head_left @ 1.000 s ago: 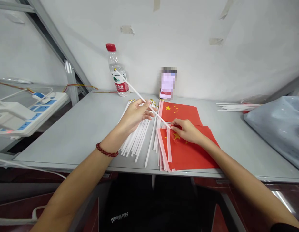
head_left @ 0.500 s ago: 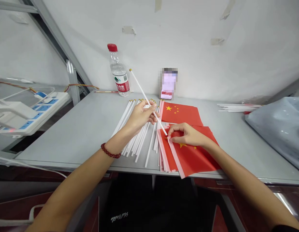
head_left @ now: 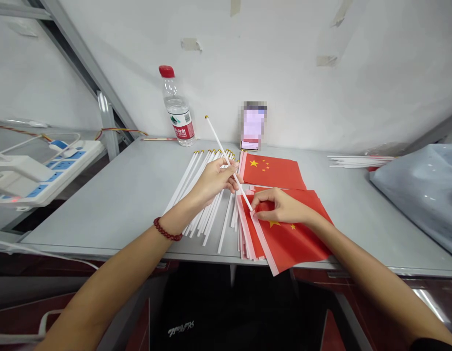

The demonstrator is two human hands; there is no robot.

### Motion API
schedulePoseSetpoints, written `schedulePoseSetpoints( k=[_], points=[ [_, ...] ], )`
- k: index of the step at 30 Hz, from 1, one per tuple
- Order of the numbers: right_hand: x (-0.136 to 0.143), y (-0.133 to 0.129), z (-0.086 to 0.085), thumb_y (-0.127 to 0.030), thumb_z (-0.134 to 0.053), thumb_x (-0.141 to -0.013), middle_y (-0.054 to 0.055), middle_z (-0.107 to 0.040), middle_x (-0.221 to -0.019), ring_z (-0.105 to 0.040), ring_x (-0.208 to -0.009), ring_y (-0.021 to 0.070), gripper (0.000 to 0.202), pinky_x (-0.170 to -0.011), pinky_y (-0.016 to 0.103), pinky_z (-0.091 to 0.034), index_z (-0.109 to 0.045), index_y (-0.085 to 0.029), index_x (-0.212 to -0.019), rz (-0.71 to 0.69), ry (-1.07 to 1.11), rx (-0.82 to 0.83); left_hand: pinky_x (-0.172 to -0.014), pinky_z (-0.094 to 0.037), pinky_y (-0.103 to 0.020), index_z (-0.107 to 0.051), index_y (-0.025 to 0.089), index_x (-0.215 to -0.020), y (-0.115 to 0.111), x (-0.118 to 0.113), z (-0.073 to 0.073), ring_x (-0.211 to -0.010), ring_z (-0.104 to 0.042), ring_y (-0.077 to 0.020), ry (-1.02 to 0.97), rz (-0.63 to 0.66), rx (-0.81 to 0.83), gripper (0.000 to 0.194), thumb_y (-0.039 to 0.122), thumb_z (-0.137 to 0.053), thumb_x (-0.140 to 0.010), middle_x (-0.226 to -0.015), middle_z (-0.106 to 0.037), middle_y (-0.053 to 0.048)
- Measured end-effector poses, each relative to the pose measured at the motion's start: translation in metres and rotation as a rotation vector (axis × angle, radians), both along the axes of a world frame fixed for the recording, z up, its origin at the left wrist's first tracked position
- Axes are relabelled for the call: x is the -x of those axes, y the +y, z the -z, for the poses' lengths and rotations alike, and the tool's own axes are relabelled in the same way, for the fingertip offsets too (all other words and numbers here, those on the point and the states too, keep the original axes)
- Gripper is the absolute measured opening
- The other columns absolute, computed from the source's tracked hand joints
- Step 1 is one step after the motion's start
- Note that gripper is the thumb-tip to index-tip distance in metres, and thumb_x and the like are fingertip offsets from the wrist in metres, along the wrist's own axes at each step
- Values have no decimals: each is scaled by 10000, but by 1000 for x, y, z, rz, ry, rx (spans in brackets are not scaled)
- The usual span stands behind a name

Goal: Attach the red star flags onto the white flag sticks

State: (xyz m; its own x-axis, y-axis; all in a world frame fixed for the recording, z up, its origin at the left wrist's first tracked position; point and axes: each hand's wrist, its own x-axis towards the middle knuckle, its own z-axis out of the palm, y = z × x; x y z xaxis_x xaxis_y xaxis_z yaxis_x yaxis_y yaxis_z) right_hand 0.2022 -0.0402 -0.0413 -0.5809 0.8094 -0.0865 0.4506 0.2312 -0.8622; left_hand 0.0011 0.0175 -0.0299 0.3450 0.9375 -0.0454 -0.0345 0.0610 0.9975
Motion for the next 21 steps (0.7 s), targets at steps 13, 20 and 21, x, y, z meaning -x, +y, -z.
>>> schedulePoseSetpoints(
  k=[13, 20, 21],
  points=[
    [1, -1, 0, -176, -589, -770, 8, -616, -784, -558, -546, 85, 61, -494, 213, -440, -634, -166, -810, 2, -3, 6, -441, -463, -203, -480, 167, -887, -1, -3, 0, -451, -593, -102, 55, -23, -25, 105, 246, -545, -911, -632, -672, -33],
    [2, 2, 0, -276, -587, -846, 14, -601, -735, -519, -603, 95, 159, -576, 233, -431, -651, -155, -766, -17, 18, -35, -437, -471, -212, -479, 175, -910, -1, -2, 0, -443, -593, -107, 56, -27, -75, 125, 266, -565, -897, -620, -662, -16],
    [2, 2, 0, -273, -579, -854, 13, -597, -725, -509, -613, 97, 168, -585, 235, -424, -650, -156, -756, -15, 20, -49, -433, -469, -212, -480, 176, -916, -1, -2, 0, -437, -590, -107, 54, -27, -85, 132, 270, -570, -893, -618, -660, -14]
  ],
)
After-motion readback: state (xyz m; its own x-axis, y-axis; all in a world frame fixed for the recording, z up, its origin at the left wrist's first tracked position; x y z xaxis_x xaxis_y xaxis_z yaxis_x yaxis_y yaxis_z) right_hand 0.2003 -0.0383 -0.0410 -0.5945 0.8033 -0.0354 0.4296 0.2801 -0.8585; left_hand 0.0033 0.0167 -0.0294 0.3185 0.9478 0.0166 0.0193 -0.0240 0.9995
